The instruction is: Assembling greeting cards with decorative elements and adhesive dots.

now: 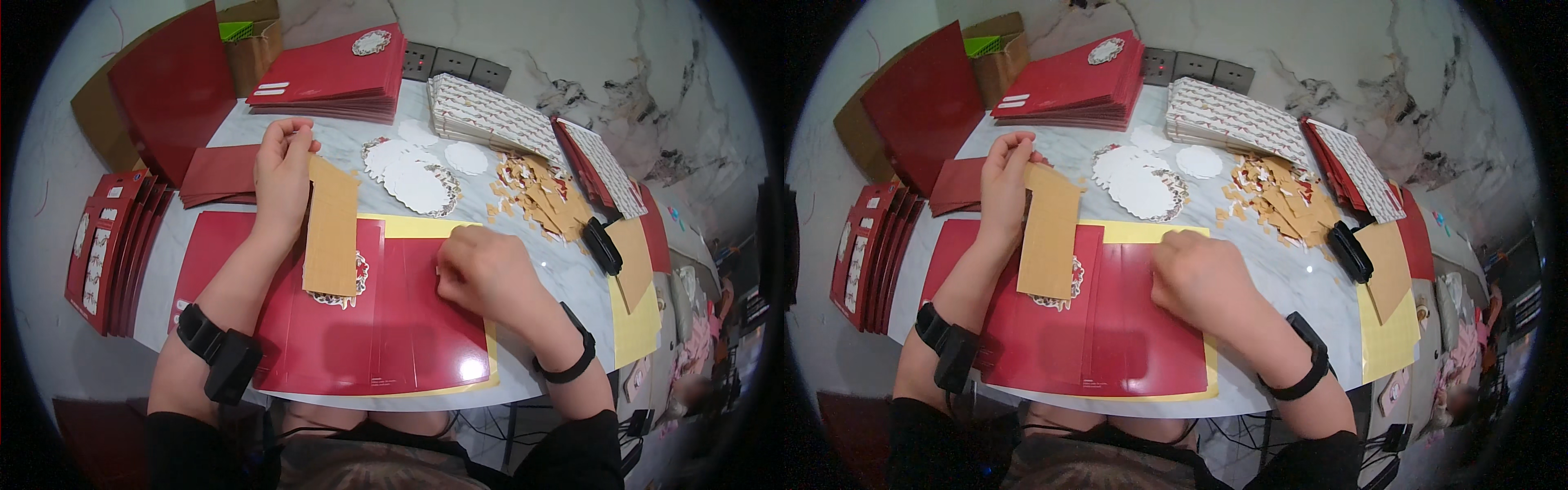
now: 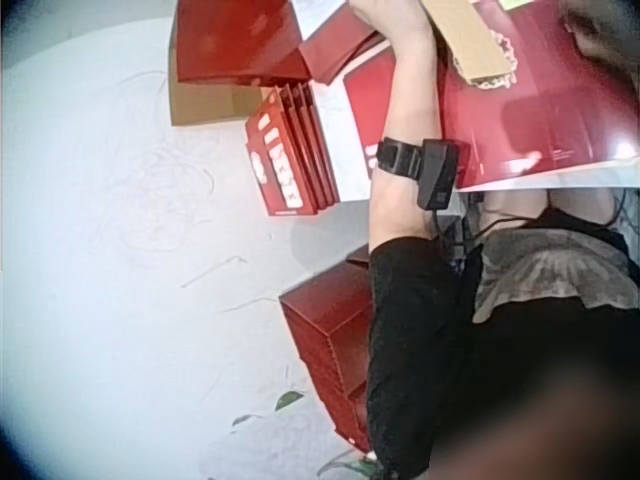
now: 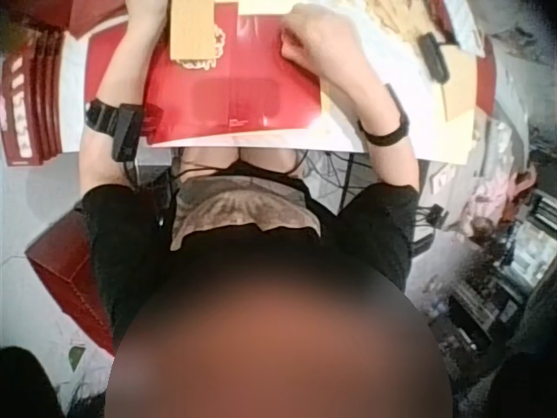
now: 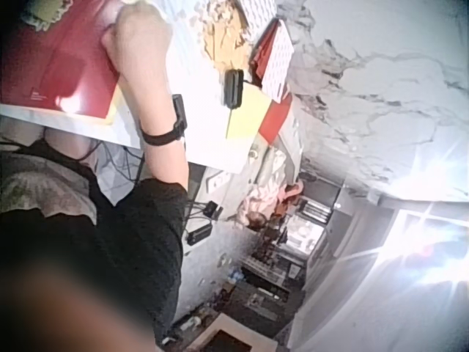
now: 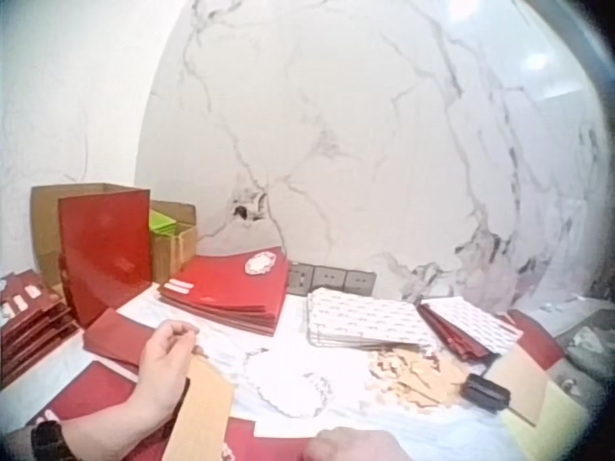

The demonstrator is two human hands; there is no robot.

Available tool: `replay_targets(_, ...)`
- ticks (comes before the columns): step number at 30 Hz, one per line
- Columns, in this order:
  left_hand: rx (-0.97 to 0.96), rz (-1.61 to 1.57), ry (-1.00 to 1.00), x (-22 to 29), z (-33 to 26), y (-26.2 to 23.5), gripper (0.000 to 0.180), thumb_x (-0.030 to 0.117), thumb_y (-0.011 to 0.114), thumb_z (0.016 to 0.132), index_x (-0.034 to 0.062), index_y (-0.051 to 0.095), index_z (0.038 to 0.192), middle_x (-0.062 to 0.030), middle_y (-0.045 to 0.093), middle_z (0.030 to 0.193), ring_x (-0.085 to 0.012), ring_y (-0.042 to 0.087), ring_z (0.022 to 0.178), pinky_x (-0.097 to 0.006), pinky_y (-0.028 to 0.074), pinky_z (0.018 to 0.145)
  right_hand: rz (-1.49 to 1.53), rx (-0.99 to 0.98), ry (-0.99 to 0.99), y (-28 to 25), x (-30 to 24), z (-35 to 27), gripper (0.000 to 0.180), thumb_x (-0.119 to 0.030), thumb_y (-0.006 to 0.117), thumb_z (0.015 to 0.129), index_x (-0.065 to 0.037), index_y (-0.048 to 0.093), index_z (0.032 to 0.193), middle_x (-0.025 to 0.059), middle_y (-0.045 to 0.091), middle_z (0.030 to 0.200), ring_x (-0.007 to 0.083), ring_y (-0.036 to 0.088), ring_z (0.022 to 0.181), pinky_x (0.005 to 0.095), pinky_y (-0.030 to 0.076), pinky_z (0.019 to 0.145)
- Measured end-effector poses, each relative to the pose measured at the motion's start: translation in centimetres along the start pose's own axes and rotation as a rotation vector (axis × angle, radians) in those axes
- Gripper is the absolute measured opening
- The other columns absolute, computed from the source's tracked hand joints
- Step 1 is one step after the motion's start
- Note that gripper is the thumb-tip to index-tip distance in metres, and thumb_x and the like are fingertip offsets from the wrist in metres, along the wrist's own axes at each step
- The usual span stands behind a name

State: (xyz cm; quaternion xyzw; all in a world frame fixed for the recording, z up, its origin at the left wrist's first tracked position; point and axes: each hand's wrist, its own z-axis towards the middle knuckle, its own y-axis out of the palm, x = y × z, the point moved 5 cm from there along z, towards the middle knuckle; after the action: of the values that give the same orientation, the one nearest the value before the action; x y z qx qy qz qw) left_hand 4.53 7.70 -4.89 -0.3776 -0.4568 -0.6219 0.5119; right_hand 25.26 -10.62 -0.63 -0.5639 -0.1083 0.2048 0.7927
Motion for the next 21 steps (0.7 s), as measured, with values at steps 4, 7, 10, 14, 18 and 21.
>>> replay_targets(4,-0.011,-0.003,-0.004,0.4,-0.1,0.0,0.019,0.019,0.056,0.103,0.0041,0.062,0.112,-0.0023,0.062,0.094,-0.0081,0.059,0.092,-0.025,0.047,0.079,-0.105,0.094,0.593,-0.7,7.5,-1.5,0.009,-0.01,0.07,0.078,-0.006,0.062,0.079,0.0136,0.069,0.084,0.0336,0.068,0.077,0.0447,0.052,0.067)
replay_targets(7,0.006,0.003,0.011,0.9,-0.2,0.0,0.019,0.02,0.056,0.103,0.0038,0.061,0.112,-0.0032,0.062,0.095,-0.008,0.059,0.091,-0.025,0.048,0.079,-0.238,0.134,0.735,-1.5,11.7,-3.7,0.007,-0.008,0.069,0.08,-0.004,0.064,0.082,0.0153,0.07,0.084,0.0355,0.068,0.078,0.0476,0.052,0.068)
replay_targets(10,0.024,-0.036,-0.06,1.4,-0.4,0.4,0.02,0.021,0.056,0.103,0.0034,0.061,0.112,-0.0041,0.063,0.095,-0.0086,0.06,0.089,-0.026,0.048,0.078,-0.417,0.258,0.544,-2.3,11.5,-3.9,0.008,-0.01,0.067,0.084,-0.003,0.065,0.087,0.0165,0.068,0.075,0.0375,0.069,0.076,0.0485,0.054,0.069)
replay_targets(14,0.075,0.076,0.029,1.4,0.0,-0.8,0.021,0.022,0.057,0.102,0.0038,0.061,0.112,-0.0039,0.063,0.097,-0.0124,0.061,0.092,-0.03,0.048,0.08,-0.308,0.096,0.635,-1.3,9.8,-1.2,0.012,-0.011,0.069,0.087,-0.003,0.065,0.094,0.015,0.07,0.091,0.0341,0.069,0.089,0.0453,0.055,0.077)
replay_targets(18,0.219,0.573,0.081,2.8,-0.4,-1.3,0.019,0.02,0.06,0.099,0.0084,0.063,0.113,-0.0024,0.064,0.112,-0.023,0.054,0.118,-0.042,0.039,0.1,-0.097,0.336,0.059,0.4,6.2,1.4,0.018,-0.018,0.068,0.091,-0.003,0.067,0.101,0.0121,0.07,0.108,0.0314,0.068,0.098,0.0421,0.056,0.083)
replay_targets(21,0.335,0.811,0.465,4.6,-1.3,-0.6,0.017,0.017,0.061,0.097,0.0113,0.065,0.113,-0.0021,0.063,0.123,-0.0287,0.044,0.129,-0.047,0.028,0.11,-0.114,0.312,-0.132,1.8,4.3,1.8,0.02,-0.019,0.068,0.09,-0.004,0.068,0.103,0.0128,0.068,0.113,0.031,0.066,0.102,0.0404,0.056,0.085)
